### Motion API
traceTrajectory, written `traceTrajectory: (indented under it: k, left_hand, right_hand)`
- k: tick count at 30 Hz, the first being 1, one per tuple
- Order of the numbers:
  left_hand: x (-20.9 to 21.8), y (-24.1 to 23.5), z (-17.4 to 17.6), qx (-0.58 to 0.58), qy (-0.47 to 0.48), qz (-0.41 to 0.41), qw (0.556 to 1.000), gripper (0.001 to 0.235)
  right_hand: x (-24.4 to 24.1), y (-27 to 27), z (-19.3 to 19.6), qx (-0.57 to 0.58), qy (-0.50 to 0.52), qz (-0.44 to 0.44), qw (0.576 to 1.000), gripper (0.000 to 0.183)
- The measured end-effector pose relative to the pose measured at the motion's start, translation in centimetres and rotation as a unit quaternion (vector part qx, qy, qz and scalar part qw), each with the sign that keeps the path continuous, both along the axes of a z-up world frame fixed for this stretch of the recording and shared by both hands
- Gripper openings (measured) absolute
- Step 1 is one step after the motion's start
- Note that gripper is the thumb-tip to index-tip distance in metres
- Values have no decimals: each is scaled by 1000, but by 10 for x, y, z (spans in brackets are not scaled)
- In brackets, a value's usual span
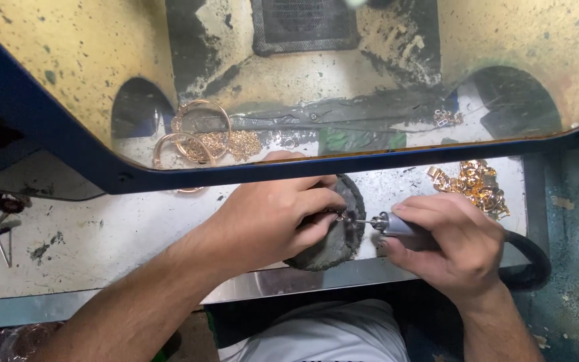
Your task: The person uses a rotary tool to polish a gold chain held against a dark polishing block. The person repeatedly rotates the chain and applies the tool to different links while working at a bench with a protective hood.
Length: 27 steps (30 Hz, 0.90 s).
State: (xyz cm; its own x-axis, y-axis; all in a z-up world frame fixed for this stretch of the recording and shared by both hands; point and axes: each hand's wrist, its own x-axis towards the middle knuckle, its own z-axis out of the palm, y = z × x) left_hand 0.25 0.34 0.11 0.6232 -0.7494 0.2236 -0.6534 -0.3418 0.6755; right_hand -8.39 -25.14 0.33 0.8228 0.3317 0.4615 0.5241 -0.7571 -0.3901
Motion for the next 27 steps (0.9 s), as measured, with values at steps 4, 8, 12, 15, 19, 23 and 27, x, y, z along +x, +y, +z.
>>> traceTrajectory:
  k: [4, 8, 12, 15, 19, 23, 27]
  left_hand:
    - [-1, -3, -6, -49, -15, 3, 999, 14]
    - [-2, -7, -6, 4, 69, 43, 997, 14]
    - [-1, -9, 2, 129, 190, 65, 971, 11]
    - [-1, -8, -8, 68, 130, 50, 988, 9]
    - [1, -7, 4, 94, 145, 28, 985, 6]
    - [4, 3, 14, -25, 74, -35, 996, 17]
    - [3, 9, 19, -18, 48, -49, 997, 51]
  right_hand:
    - [0, 1, -3, -13, 5, 5, 1000, 34]
    - [-1, -1, -6, -14, 35, -11, 999, 34]
    - [-3, -3, -10, -13, 51, -15, 998, 36]
    - [-4, -2, -10, -29, 60, -40, 997, 35]
    - [-4, -1, -7, -20, 45, -39, 998, 34]
    - [-15, 0, 0, -36, -16, -87, 995, 34]
    - [-32, -5, -4, -45, -23, -198, 979, 37]
